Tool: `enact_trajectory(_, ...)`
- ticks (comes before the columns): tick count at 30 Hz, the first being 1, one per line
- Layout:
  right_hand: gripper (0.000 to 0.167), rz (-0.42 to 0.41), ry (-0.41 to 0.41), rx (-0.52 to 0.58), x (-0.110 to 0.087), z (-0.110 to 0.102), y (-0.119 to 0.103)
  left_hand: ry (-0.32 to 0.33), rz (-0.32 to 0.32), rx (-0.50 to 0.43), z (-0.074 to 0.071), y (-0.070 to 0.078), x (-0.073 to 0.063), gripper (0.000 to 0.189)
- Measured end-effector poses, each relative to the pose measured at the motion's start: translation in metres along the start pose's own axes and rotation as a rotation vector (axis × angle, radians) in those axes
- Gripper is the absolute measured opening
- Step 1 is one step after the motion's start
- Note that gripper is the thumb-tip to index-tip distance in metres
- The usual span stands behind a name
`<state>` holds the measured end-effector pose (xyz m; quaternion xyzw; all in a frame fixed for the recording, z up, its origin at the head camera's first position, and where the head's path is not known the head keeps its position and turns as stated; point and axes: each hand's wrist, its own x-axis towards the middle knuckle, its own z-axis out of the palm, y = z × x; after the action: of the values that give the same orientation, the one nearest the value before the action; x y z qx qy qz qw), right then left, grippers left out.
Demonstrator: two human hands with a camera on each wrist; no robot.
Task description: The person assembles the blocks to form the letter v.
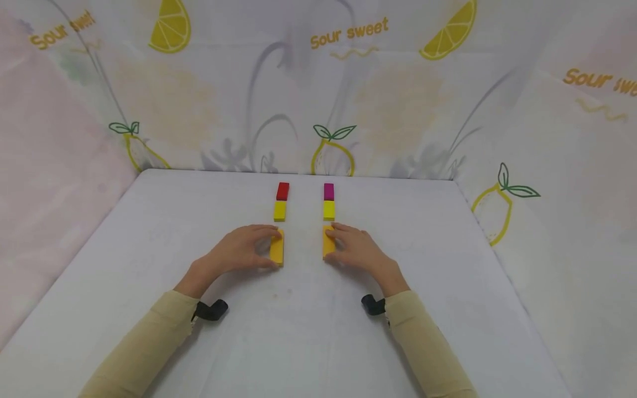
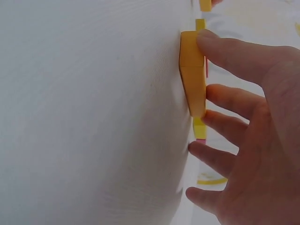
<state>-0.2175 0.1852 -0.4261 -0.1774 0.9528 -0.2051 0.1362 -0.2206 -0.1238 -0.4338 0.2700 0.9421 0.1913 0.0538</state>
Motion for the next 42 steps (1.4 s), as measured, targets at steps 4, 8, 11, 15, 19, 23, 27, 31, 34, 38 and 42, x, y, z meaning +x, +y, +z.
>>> enact_trajectory(4,0.072,-0.009,0.006,-0.003,0.0,0.001,0.001,0.015,-0.016,0.034,0.002,0.007,-0.004,0.062)
enact_trajectory(8,0.071,-0.016,0.017,-0.013,0.0,0.002,0.001,0.02,-0.028,0.054,0.005,0.017,-0.011,0.063)
enact_trajectory(11,0.071,-0.019,0.018,-0.013,-0.001,0.002,0.001,0.022,-0.034,0.077,0.006,0.024,-0.017,0.063)
enact_trajectory(15,0.071,-0.014,0.019,-0.004,-0.002,0.001,0.001,0.044,-0.009,0.091,0.006,0.032,-0.026,0.063)
enact_trajectory(19,0.071,-0.011,0.019,0.001,-0.002,0.001,0.001,0.079,0.015,0.038,0.008,0.041,-0.035,0.062)
enact_trajectory(23,0.072,-0.011,0.013,0.006,-0.001,0.002,0.001,0.086,0.008,0.006,0.012,0.049,-0.044,0.063)
enact_trajectory(27,0.073,-0.008,0.003,0.009,-0.002,0.003,0.001,0.094,-0.004,0.02,0.015,0.057,-0.052,0.062)
enact_trajectory(31,0.073,-0.013,0.004,0.009,-0.003,0.002,0.002,0.13,0.003,0.037,0.018,0.064,-0.059,0.06)
enact_trajectory(34,0.073,-0.012,0.009,0.007,-0.003,0.002,0.003,0.151,0.023,0.053,0.023,0.067,-0.063,0.059)
enact_trajectory(38,0.073,-0.01,0.008,0.014,-0.002,0.002,0.005,0.16,0.024,0.088,0.031,0.068,-0.066,0.06)
enact_trajectory(42,0.073,-0.021,0.004,0.019,-0.002,0.002,0.005,0.188,0.007,0.108,0.033,0.068,-0.07,0.063)
